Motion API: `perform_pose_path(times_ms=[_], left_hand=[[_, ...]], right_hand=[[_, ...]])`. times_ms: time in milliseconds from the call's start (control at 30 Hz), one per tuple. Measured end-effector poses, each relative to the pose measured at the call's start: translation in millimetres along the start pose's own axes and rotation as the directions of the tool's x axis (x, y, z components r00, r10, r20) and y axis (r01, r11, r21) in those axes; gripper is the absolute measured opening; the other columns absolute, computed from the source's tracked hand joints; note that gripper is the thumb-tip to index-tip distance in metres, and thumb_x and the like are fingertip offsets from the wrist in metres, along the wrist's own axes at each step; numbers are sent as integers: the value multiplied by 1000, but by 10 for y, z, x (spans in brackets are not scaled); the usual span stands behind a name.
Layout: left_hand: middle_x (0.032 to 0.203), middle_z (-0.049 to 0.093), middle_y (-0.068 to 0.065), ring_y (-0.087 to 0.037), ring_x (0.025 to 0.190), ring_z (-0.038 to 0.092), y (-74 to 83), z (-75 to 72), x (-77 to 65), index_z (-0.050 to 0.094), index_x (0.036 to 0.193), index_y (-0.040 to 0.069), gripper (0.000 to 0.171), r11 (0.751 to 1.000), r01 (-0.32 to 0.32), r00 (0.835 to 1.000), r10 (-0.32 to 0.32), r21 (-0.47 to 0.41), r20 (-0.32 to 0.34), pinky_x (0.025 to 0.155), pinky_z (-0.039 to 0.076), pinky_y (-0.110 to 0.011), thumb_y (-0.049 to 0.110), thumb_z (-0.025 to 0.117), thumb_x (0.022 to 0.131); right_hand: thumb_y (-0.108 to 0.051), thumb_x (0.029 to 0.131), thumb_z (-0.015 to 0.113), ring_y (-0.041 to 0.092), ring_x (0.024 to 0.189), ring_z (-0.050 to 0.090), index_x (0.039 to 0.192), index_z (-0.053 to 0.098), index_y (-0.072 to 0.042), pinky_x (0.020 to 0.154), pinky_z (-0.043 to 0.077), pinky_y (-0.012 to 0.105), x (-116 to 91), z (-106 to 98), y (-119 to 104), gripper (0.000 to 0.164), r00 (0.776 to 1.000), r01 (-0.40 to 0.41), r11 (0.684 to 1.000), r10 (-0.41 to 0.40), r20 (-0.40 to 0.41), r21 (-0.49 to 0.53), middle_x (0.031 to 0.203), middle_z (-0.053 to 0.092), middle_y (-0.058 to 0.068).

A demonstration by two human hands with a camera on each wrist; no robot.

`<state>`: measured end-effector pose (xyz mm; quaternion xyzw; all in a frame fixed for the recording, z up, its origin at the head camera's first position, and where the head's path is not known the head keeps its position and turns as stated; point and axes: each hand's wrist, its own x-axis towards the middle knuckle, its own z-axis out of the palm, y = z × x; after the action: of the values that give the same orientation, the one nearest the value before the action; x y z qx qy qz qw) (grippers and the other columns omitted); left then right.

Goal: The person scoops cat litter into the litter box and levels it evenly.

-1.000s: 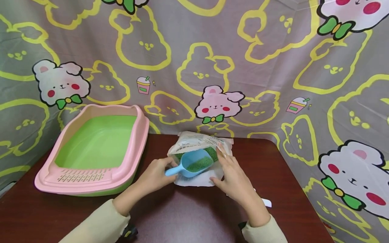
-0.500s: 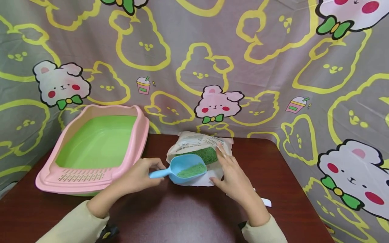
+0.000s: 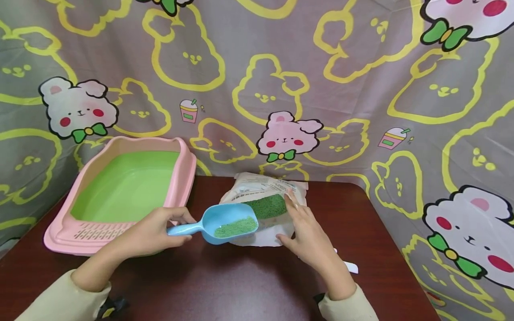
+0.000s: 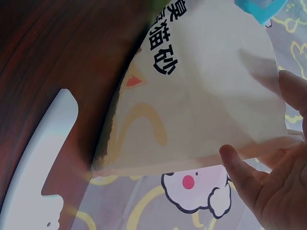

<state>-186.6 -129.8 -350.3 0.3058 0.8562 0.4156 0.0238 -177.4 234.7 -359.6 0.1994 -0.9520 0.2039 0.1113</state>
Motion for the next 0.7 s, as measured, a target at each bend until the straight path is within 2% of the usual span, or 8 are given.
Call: perform_pose_path(times_ms=[167,467,700], left_hand=[[81,68,10,-6,75,61,-27,-119,-121,70,94,19,20,999,8,1000,-7,40,-31,72,52,-26,7,77,80],[83,68,8,-5,74,60,-27,-316,-255,69,92,17,17,998,-23,997,27,56,-72,68,55,-25,7,78,81],[83,69,8,-5,74,61,-51,-465,-374,71,92,15,16,998,5,990,3,59,-140,66,56,-24,9,81,81]], right_hand=[[-16,79,83,39,134,43,155,27,-2,103,44,55,3,27,16,96,1000,11,1000,-11,-15,0,165,21,14],[-17,79,83,36,133,43,155,29,-1,103,44,53,7,38,31,94,1000,8,1000,-8,-27,6,165,20,12],[-17,78,85,34,132,45,154,31,-2,102,45,52,-19,60,30,95,999,22,1000,-22,-45,-7,164,25,14]])
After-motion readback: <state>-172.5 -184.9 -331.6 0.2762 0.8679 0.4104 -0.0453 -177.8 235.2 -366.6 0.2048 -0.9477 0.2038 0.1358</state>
